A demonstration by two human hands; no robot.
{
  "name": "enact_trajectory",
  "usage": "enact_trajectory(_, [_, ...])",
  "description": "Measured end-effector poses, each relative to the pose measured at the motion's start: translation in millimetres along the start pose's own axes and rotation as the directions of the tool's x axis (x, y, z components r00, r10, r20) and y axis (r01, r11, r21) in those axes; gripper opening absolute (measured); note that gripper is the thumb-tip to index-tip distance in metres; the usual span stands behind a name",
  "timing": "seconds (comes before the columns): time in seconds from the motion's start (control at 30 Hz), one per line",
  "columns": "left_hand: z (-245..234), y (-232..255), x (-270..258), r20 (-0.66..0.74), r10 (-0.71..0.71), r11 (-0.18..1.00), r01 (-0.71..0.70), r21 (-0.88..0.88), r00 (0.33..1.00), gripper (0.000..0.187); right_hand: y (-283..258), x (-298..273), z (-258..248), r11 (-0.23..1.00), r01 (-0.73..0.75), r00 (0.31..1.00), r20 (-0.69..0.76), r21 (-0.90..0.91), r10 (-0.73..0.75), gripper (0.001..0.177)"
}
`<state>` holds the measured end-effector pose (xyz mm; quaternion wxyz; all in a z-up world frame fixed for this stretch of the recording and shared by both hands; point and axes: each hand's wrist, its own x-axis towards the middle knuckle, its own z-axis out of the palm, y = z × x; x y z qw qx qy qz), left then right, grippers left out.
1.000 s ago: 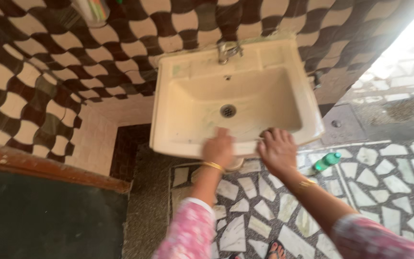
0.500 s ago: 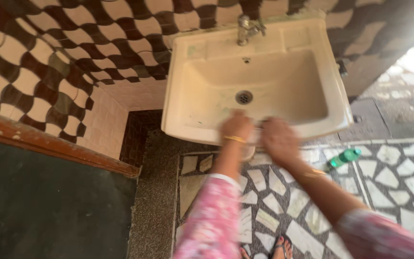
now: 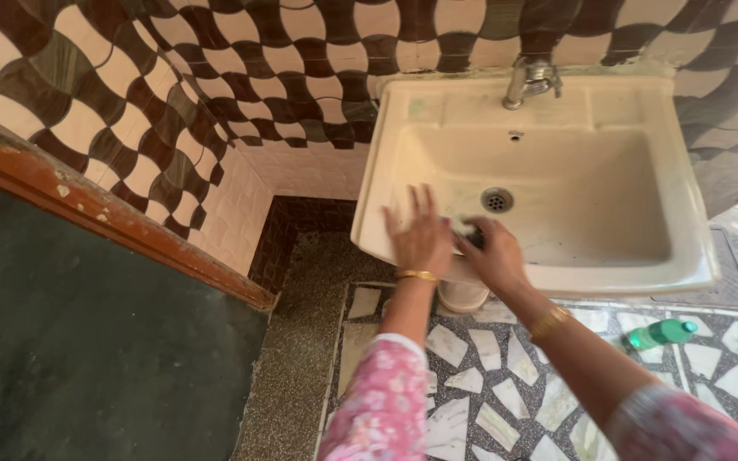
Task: The person scrubs a white bathroom sink with a blue sponge, focusing on the basin, faucet, and drain. They repeatedly rinse the sponge under running water and continue scrubbing different areas of the sink.
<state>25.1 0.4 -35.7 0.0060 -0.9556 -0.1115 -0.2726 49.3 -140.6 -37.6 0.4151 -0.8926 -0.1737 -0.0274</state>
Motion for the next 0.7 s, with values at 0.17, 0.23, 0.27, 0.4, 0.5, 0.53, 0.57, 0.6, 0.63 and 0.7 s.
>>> enact_trajectory(0.17, [-3.4, -48.8, -1.7, 0.063, -0.340, 0.903, 0.344, -0.256, 0.938, 0.065, -58.4, 29.1, 59.6, 0.908, 0.041, 0.987, 0.122, 0.417, -0.100, 0.035])
enact_trajectory(0.23, [-3.1, -57.0, 5.4, 0.120, -0.421, 0.824, 0.435, -0.363, 0.899, 0.061, -70.9, 36.5, 73.7, 0.893, 0.101, 0.964, 0.179, 0.438, -0.197, 0.039])
enact_trajectory(0.27, [-4.9, -61.1, 7.7, 0.204, -0.432, 0.806, 0.478, -0.350, 0.878, 0.058, -74.3, 39.0, 80.6, 0.914, 0.149, 0.948, 0.208, 0.378, -0.241, 0.041])
enact_trajectory(0.4, [-19.7, -74.7, 29.6, 0.185, -0.401, 0.840, 0.440, -0.318, 0.897, 0.049, -66.7, 67.3, 98.6, 0.880, 0.377, 0.887, 0.161, 0.288, -0.433, 0.041])
enact_trajectory(0.5, [-25.3, -77.3, 64.6, 0.508, -0.451, 0.685, 0.649, -0.329, 0.734, 0.048, -56.2, 123.8, 107.1, 0.775, 0.631, 0.775, 0.019, 0.028, -0.631, 0.034])
enact_trajectory(0.53, [-22.9, -77.5, 75.9, 0.541, -0.431, 0.688, 0.651, -0.320, 0.722, 0.049, -53.7, 141.7, 110.9, 0.810, 0.582, 0.807, 0.076, 0.065, -0.586, 0.031])
enact_trajectory(0.57, [-16.9, -75.3, 89.0, 0.574, -0.411, 0.691, 0.652, -0.311, 0.708, 0.049, -51.5, 162.0, 114.3, 0.842, 0.530, 0.831, 0.137, 0.098, -0.539, 0.031])
enact_trajectory(0.6, [-7.3, -73.9, 105.3, 0.601, -0.388, 0.696, 0.650, -0.306, 0.699, 0.050, -50.5, 186.2, 116.5, 0.869, 0.479, 0.847, 0.194, 0.125, -0.495, 0.032])
enact_trajectory(0.63, [4.9, -74.4, 121.1, 0.566, -0.387, 0.725, 0.620, -0.302, 0.728, 0.051, -49.7, 210.8, 117.9, 0.829, 0.549, 0.816, 0.144, 0.109, -0.559, 0.031])
enact_trajectory(0.7, [36.0, -72.8, 146.2, 0.505, -0.379, 0.773, 0.565, -0.287, 0.775, 0.055, -44.4, 251.0, 118.2, 0.739, 0.670, 0.737, 0.059, 0.067, -0.674, 0.029])
